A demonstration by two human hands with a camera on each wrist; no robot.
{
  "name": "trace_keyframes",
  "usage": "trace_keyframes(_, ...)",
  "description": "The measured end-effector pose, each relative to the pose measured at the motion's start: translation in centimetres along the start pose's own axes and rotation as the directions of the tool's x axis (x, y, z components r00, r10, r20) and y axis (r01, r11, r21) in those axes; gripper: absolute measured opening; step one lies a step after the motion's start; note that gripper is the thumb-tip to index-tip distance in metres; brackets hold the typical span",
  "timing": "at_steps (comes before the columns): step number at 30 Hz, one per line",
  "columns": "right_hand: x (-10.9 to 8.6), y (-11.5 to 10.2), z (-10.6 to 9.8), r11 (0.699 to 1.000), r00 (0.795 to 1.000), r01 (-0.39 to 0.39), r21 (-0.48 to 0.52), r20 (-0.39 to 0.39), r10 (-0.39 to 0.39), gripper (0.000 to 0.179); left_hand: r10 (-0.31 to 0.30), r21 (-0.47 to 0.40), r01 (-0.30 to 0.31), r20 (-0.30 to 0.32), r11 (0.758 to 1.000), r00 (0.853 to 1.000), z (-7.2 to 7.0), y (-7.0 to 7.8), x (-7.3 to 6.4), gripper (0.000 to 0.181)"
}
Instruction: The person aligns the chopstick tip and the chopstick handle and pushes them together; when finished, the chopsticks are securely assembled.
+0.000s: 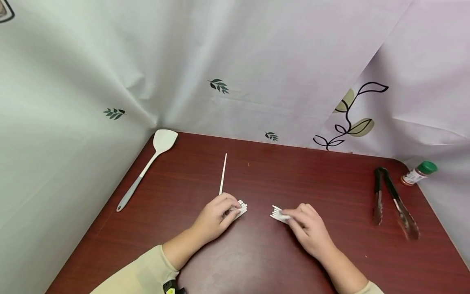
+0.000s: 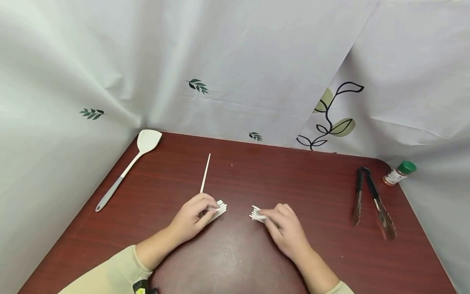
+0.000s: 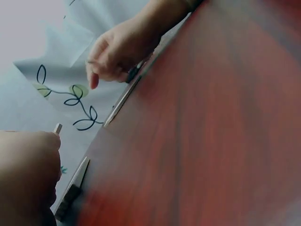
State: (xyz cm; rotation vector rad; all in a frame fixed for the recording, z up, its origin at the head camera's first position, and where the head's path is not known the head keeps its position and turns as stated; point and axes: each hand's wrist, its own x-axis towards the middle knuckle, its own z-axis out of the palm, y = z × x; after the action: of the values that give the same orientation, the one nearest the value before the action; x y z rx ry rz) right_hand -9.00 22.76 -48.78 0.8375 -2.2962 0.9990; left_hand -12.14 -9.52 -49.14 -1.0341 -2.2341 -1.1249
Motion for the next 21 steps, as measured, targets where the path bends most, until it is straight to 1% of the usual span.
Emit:
trace_keyframes(2,0.0,-0.7,0.3,0.995,0.997,0.069,0.078,0.029,-0.071,0.024,0.026,0.008,-0.026,0.019,1.0,0.999,0.3,0.3,-0.1,0.003)
trace_keyframes(4,0.0,-1.5,0.7,0.985,0.991,0.109,0.13,0.068,-0.119,0.022,0.044,0.011,-0.044,0.032,0.999,0.999,0.5,0.7,-0.2,0.002)
trace_keyframes(7,-0.2,-2.4,1.2,0.98,0.984,0.102,0.168,0.126,-0.124,0.02,0.057,0.005,-0.057,0.047,0.998,0.997,0.8,1.2,-0.3,0.004)
trace_keyframes(8,-0.2,-2.4,1.3,0.98,0.984,0.101,0.17,0.126,-0.123,0.021,0.059,0.001,-0.059,0.052,0.998,0.997,0.8,1.4,-0.3,0.002)
trace_keyframes(10,-0.3,-2.4,1.6,0.978,0.986,0.113,0.178,0.098,-0.132,0.022,0.059,-0.01,-0.059,0.063,0.998,0.996,0.9,1.7,-0.4,0.002)
trace_keyframes(12,-0.3,-2.3,1.8,0.977,0.99,0.116,0.179,0.055,-0.128,0.024,0.06,-0.019,-0.059,0.074,0.998,0.995,1.0,2.1,-0.4,0.007)
trace_keyframes(15,-0.2,-2.5,2.1,0.978,0.993,0.122,0.171,-0.021,-0.12,0.017,0.076,-0.025,-0.074,0.081,0.997,0.994,1.1,2.4,-0.4,0.013)
trace_keyframes(18,-0.1,-3.0,2.5,0.979,0.991,0.127,0.16,-0.072,-0.117,0.007,0.105,-0.046,-0.102,0.086,0.994,0.991,1.3,2.8,-0.4,0.016)
trace_keyframes(21,-0.2,-3.5,2.9,0.976,0.988,0.141,0.164,-0.09,-0.128,0.009,0.159,-0.064,-0.154,0.092,0.986,0.983,1.6,3.2,-0.5,0.024)
